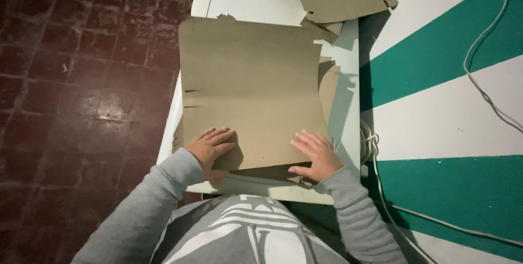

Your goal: The person folds cardboard sheets by hand, using scissors to cut notches into the edges before stacking them on a table.

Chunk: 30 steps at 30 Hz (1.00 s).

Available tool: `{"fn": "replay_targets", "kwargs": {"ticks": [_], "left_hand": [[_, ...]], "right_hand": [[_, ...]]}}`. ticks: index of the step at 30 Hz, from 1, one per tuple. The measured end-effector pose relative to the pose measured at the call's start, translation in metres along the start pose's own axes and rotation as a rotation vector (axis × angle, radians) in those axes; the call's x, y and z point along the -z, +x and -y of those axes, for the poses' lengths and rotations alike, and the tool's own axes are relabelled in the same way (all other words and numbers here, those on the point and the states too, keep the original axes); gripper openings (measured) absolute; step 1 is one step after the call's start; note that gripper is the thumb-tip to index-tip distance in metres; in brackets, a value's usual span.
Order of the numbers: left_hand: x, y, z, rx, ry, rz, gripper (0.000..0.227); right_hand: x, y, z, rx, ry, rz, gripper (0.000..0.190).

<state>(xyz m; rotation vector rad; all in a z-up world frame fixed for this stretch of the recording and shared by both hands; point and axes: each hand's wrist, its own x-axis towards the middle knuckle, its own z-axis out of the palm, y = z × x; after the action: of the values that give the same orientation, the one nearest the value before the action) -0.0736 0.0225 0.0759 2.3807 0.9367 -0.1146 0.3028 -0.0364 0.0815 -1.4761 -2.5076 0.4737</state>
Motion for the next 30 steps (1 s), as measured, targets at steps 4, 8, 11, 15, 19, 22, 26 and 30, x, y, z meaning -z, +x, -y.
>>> {"fn": "replay_targets", "kwargs": {"ticks": [4,8,11,15,19,22,26,30], "left_hand": [[0.001,0.000,0.004,0.002,0.001,-0.003,0.093],[-0.005,-0.005,0.005,-0.032,-0.031,-0.046,0.087],[-0.010,-0.005,0.011,-0.074,-0.048,-0.104,0.086],[-0.013,-0.007,0.014,-0.090,-0.087,-0.153,0.084],[-0.020,-0.008,0.013,-0.040,-0.080,-0.144,0.089],[-0.030,-0.010,0.008,-0.038,0.002,-0.207,0.098],[-0.034,-0.013,0.003,0.183,0.105,-0.276,0.115],[-0.028,-0.017,-0.002,0.324,0.108,-0.314,0.124]], "right_hand": [[0.005,-0.004,-0.013,-0.053,-0.077,-0.049,0.081],[-0.005,-0.013,-0.027,-0.062,-0.016,-0.045,0.076],[-0.003,-0.014,-0.029,-0.075,-0.020,-0.037,0.077],[-0.001,-0.017,-0.032,-0.164,0.032,-0.031,0.077],[-0.016,-0.025,-0.048,-0.115,-0.059,-0.280,0.081],[-0.029,-0.032,-0.059,-0.417,0.222,-0.454,0.058],[-0.031,-0.029,-0.059,-0.665,0.501,-0.516,0.044],[-0.035,-0.029,-0.059,-0.676,0.685,-0.557,0.036]]}}
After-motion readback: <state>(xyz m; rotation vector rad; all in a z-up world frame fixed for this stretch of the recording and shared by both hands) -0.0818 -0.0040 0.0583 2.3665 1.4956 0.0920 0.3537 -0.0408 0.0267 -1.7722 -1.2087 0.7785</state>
